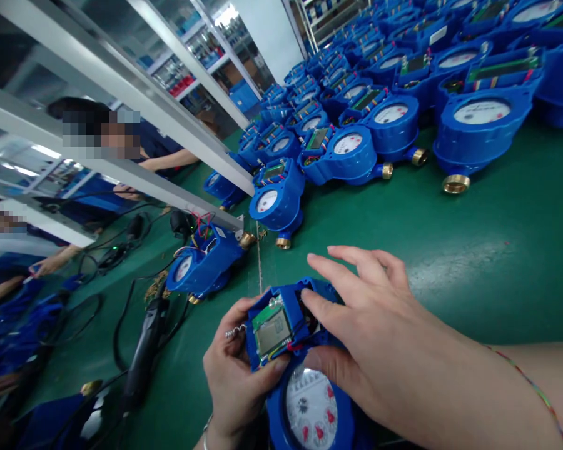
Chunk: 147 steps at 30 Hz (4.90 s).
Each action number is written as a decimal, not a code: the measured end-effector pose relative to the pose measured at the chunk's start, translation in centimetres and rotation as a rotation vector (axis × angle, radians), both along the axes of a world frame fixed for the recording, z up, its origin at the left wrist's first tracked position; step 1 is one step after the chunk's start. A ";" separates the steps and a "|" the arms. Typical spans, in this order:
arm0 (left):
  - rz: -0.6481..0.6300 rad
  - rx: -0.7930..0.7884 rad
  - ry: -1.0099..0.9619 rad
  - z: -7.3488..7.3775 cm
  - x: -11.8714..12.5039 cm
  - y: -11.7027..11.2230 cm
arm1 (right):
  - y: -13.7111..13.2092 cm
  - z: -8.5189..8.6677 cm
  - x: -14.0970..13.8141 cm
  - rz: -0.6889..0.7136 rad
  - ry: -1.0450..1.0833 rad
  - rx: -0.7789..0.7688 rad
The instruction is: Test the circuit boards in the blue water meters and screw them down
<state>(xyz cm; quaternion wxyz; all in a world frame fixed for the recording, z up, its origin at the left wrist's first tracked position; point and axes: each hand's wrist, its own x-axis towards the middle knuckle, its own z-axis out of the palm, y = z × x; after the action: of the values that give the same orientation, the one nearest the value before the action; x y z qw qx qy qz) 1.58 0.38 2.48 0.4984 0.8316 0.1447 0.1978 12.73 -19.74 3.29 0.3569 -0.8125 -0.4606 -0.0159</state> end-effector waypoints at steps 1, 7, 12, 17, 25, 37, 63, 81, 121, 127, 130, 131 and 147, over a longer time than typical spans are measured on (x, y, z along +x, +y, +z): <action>0.002 0.010 0.002 0.0 0.0 0.0 | 0.3 -0.3 -0.1 0.012 0.007 -0.021; 0.003 0.001 0.010 0.0 -0.4 0.2 | 1.0 -0.8 -0.7 0.082 0.174 -0.124; -0.002 -0.028 0.014 -0.1 -0.3 0.0 | 0.8 -0.3 -0.6 0.114 0.236 -0.118; -0.020 -0.045 0.002 -0.2 -0.4 0.0 | 0.1 0.3 0.1 0.005 0.147 -0.031; -0.027 -0.007 0.007 -0.2 -0.2 -0.1 | 0.3 0.1 -0.6 -0.021 0.113 0.038; -0.041 0.078 0.013 -0.3 -0.3 -0.1 | 0.9 -0.6 0.1 0.227 0.368 -0.112; 0.009 0.210 0.070 0.1 0.0 -0.2 | 1.4 -0.6 1.4 0.228 0.058 -0.256; -0.001 0.223 0.060 0.7 0.3 -1.0 | -0.3 0.2 0.4 0.028 -0.097 0.026; 0.004 0.070 0.095 1.0 0.4 -2.2 | -0.7 -1.8 -0.7 -0.107 0.174 0.059; 0.019 0.050 0.142 1.3 0.5 -2.2 | -0.4 -3.3 -2.5 -0.185 0.358 0.211; 0.019 0.037 0.141 1.3 0.4 -2.1 | -0.3 -3.3 -2.8 -0.180 0.303 0.279; 0.018 0.033 0.137 1.3 0.4 -2.1 | -0.3 -3.2 -2.8 -0.167 0.272 0.277; -0.013 -0.050 0.119 1.1 0.4 -2.0 | -0.3 -2.9 -0.4 0.006 0.321 0.229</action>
<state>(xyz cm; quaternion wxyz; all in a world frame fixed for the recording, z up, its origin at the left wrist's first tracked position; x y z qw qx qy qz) 1.95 -1.61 3.57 0.5109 0.8301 0.1734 0.1411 12.31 -20.06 0.37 0.5161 -0.7573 -0.3952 0.0627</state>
